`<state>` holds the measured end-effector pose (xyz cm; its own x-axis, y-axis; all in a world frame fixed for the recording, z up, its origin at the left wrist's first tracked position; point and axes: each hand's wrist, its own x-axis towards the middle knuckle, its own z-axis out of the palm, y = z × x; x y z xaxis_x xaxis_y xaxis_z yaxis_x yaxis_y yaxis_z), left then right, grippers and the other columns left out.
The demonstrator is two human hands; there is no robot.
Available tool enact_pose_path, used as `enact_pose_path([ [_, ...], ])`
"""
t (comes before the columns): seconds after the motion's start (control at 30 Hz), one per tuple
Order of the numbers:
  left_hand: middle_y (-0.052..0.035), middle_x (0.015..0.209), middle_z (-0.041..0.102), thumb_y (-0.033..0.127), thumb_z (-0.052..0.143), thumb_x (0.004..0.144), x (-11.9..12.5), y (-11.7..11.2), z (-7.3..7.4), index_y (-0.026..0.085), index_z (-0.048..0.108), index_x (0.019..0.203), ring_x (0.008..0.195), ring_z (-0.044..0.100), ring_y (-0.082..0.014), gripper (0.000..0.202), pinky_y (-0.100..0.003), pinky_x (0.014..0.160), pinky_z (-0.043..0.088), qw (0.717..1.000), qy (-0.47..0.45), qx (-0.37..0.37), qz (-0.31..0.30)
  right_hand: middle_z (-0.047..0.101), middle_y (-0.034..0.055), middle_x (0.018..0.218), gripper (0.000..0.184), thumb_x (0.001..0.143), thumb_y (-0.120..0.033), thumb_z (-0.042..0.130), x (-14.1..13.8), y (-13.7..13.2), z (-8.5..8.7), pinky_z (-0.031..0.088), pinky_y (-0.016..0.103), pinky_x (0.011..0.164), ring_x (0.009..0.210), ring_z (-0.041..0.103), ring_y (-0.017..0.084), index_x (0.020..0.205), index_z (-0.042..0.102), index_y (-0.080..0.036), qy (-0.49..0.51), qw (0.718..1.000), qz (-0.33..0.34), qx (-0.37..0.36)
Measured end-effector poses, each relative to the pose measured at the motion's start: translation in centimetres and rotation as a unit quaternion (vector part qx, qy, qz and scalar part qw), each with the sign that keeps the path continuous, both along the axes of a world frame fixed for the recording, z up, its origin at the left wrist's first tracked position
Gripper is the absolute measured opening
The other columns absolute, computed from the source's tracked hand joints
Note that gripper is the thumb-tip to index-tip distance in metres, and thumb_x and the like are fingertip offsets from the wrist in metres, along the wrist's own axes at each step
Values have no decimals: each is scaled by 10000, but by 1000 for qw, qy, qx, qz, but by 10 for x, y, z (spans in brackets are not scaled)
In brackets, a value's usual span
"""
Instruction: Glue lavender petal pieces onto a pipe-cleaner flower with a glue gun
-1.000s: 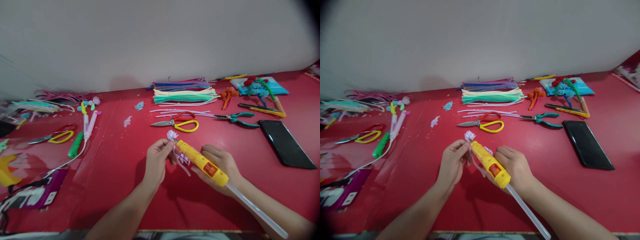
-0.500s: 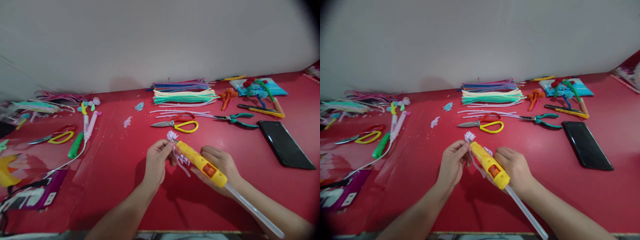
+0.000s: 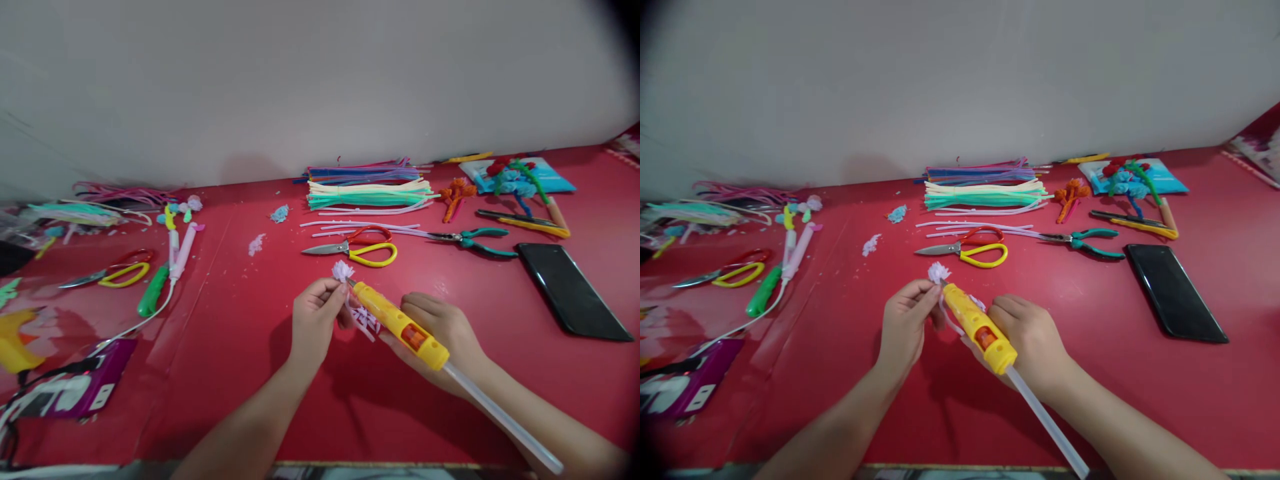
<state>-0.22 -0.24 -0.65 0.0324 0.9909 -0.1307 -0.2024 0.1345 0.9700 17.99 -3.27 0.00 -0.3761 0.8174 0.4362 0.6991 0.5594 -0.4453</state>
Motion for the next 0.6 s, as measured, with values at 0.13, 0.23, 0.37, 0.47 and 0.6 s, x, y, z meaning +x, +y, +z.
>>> enact_pose_path([
  [0.13,40,471,588,252,601,805,-3,4,1,154,598,667,378,508,-60,169,-165,415,403,998,50,23,16,484,7,634,178,786,-267,564,6,0,7,319,254,521,553,444,133,660,461,-195,-19,999,-9,-31],
  [0.23,24,554,636,256,602,797,-6,8,1,154,583,683,376,502,-52,154,-165,398,384,999,40,15,35,555,38,776,41,795,-179,492,18,4,5,354,251,548,608,515,143,831,509,-190,-37,994,-51,-87],
  [0.37,12,594,652,243,598,784,-10,13,2,148,580,713,382,505,-52,119,-171,399,381,999,21,8,40,540,68,870,157,738,-114,477,39,14,-13,371,270,548,617,539,156,885,499,-163,-177,959,-116,-187],
  [0.47,6,603,659,228,596,778,-12,15,2,148,579,740,386,505,-57,90,-176,401,377,999,18,7,37,534,92,926,235,685,-74,511,51,18,-25,403,282,612,698,562,175,910,526,-142,-231,944,-103,-213],
  [0.6,-1,607,665,214,601,775,-14,16,1,143,600,742,437,512,-58,79,-176,456,400,999,22,13,34,547,112,960,234,736,-138,554,50,18,-15,402,348,709,845,547,252,970,566,-144,-254,943,-109,-185],
])
